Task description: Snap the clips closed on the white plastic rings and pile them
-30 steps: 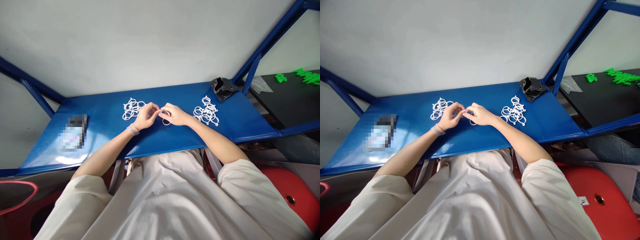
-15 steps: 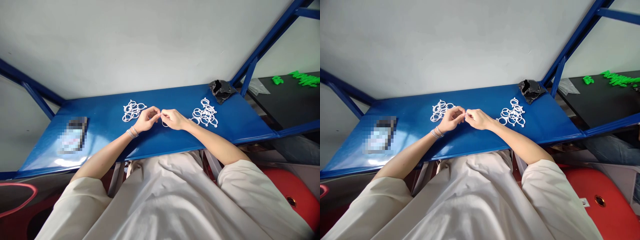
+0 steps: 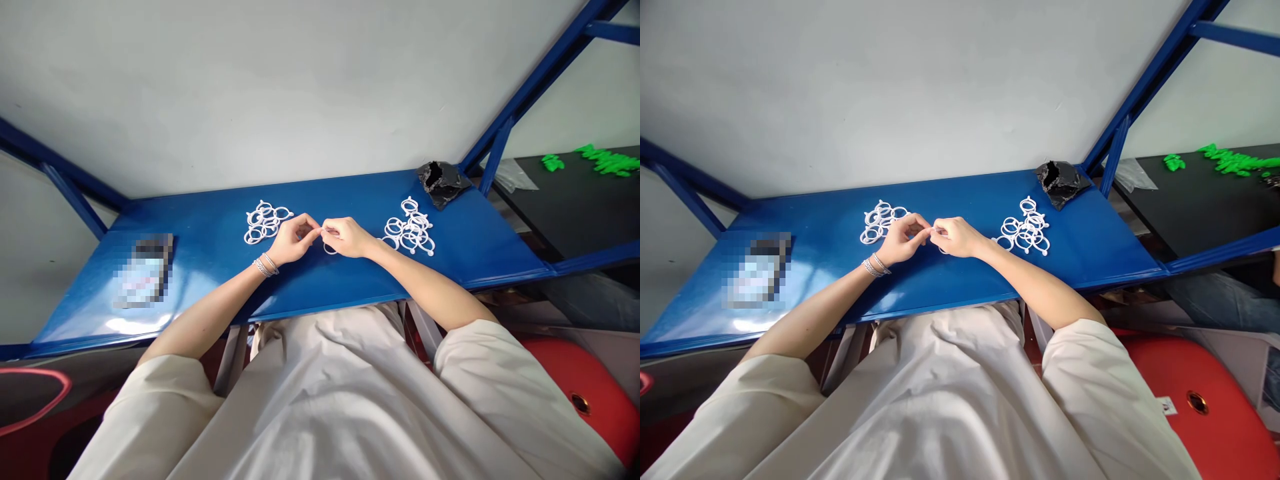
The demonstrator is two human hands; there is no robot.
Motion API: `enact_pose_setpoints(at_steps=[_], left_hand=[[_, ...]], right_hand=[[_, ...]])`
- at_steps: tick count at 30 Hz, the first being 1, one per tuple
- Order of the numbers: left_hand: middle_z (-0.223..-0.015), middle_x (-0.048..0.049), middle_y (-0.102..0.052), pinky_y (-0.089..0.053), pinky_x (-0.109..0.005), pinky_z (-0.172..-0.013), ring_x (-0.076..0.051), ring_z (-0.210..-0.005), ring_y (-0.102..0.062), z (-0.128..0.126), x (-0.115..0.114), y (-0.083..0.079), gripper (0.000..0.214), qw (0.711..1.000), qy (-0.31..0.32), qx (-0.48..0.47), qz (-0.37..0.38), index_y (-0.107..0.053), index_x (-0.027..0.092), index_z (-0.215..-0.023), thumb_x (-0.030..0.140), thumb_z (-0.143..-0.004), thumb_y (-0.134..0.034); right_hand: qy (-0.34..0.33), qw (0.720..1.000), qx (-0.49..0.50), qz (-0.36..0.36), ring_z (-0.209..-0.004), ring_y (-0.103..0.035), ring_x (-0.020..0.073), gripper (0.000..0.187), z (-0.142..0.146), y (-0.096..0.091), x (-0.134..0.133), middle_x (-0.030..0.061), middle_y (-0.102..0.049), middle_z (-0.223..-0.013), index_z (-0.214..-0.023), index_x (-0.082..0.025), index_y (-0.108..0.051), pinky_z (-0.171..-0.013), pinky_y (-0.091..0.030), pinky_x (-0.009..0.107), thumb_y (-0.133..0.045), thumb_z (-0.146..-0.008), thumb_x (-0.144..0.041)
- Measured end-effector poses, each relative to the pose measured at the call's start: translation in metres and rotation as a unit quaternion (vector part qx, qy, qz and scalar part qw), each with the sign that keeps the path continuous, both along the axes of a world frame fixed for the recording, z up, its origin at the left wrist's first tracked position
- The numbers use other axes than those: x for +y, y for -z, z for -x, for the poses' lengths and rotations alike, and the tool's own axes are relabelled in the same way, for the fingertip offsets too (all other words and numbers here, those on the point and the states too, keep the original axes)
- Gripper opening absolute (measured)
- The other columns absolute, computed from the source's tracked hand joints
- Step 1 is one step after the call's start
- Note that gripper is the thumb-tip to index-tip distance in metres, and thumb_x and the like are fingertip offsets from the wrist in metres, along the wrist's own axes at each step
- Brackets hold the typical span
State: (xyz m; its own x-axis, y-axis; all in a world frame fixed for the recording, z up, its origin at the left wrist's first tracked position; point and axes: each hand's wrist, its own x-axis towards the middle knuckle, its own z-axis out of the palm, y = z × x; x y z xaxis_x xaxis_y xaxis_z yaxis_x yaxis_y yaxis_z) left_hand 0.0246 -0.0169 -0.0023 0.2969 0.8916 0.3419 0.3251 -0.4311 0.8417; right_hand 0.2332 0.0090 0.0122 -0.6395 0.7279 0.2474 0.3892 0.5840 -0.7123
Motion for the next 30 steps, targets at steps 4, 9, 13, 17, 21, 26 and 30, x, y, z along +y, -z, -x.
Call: enact_pose_setpoints(at_steps=[4,9,13,17,21,26,30], left_hand=[[-0.069,-0.0032,-0.068,-0.046,-0.026,-0.053,-0.012,-0.054,-0.059,0.000,-0.002,0.000,0.043,0.999,0.000,0.044,-0.030,-0.065,0.018,-0.090,0.060,-0.098,-0.066],[-0.070,-0.0039,-0.070,-0.048,-0.026,-0.053,-0.014,-0.055,-0.063,0.000,-0.002,0.001,0.044,0.999,0.032,0.040,0.009,-0.066,0.017,-0.101,0.060,-0.100,-0.063],[-0.073,-0.0047,-0.072,-0.050,-0.027,-0.055,-0.015,-0.056,-0.064,0.003,0.000,-0.003,0.040,0.998,0.044,0.050,0.004,-0.067,0.016,-0.104,0.056,-0.099,-0.064],[-0.073,-0.0022,-0.070,-0.047,-0.029,-0.058,-0.014,-0.059,-0.060,0.023,0.013,-0.014,0.032,0.992,-0.013,0.113,-0.049,-0.069,0.019,-0.099,0.051,-0.096,-0.070],[-0.081,-0.0031,-0.067,-0.041,-0.034,-0.065,-0.015,-0.066,-0.053,0.059,0.035,-0.015,0.020,0.955,-0.175,0.209,-0.118,-0.065,0.021,-0.089,0.037,-0.092,-0.076],[-0.087,-0.0083,-0.056,-0.037,-0.040,-0.074,-0.020,-0.079,-0.052,0.084,0.051,-0.003,0.026,0.903,-0.301,0.293,-0.087,-0.053,0.019,-0.081,0.025,-0.087,-0.077],[-0.105,-0.0159,-0.057,-0.042,-0.046,-0.085,-0.032,-0.100,-0.058,0.071,0.043,-0.007,0.028,0.876,-0.357,0.311,-0.087,-0.053,0.018,-0.093,0.013,-0.079,-0.077]], right_hand=[[-0.002,1.000,-0.021,0.016,-0.059,-0.047,0.0139,0.030,-0.004,-0.001,0.004,-0.0013,-0.057,-0.063,-0.076,-0.020,-0.059,-0.060,-0.030,0.029,-0.050,-0.099,-0.038],[0.004,0.999,0.021,0.047,-0.054,-0.049,0.0140,0.026,-0.006,-0.002,0.003,-0.0052,-0.058,-0.058,-0.096,-0.021,-0.058,-0.059,-0.031,0.027,-0.051,-0.103,-0.045],[-0.021,0.998,0.021,0.060,-0.059,-0.056,0.0163,0.032,-0.005,-0.001,0.003,-0.0045,-0.065,-0.067,-0.118,-0.022,-0.055,-0.064,-0.038,0.028,-0.048,-0.106,-0.051],[0.007,1.000,-0.019,0.009,-0.095,-0.069,0.0267,0.059,-0.005,-0.002,0.006,0.0097,-0.074,-0.107,-0.142,-0.019,-0.050,-0.087,-0.049,0.039,-0.062,-0.100,-0.059],[0.030,0.987,-0.161,-0.005,-0.117,-0.063,0.0380,0.075,-0.016,-0.005,0.014,0.0179,-0.067,-0.126,-0.138,-0.019,-0.061,-0.101,-0.047,0.051,-0.083,-0.081,-0.064],[-0.021,0.973,-0.227,0.038,-0.098,-0.064,0.0303,0.055,-0.027,-0.007,0.022,0.0122,-0.068,-0.110,-0.111,-0.020,-0.074,-0.080,-0.050,0.038,-0.094,-0.071,-0.052],[-0.027,0.976,-0.210,0.048,-0.088,-0.064,0.0231,0.046,-0.024,-0.008,0.021,0.0085,-0.070,-0.104,-0.106,-0.019,-0.074,-0.072,-0.045,0.031,-0.094,-0.072,-0.043]])
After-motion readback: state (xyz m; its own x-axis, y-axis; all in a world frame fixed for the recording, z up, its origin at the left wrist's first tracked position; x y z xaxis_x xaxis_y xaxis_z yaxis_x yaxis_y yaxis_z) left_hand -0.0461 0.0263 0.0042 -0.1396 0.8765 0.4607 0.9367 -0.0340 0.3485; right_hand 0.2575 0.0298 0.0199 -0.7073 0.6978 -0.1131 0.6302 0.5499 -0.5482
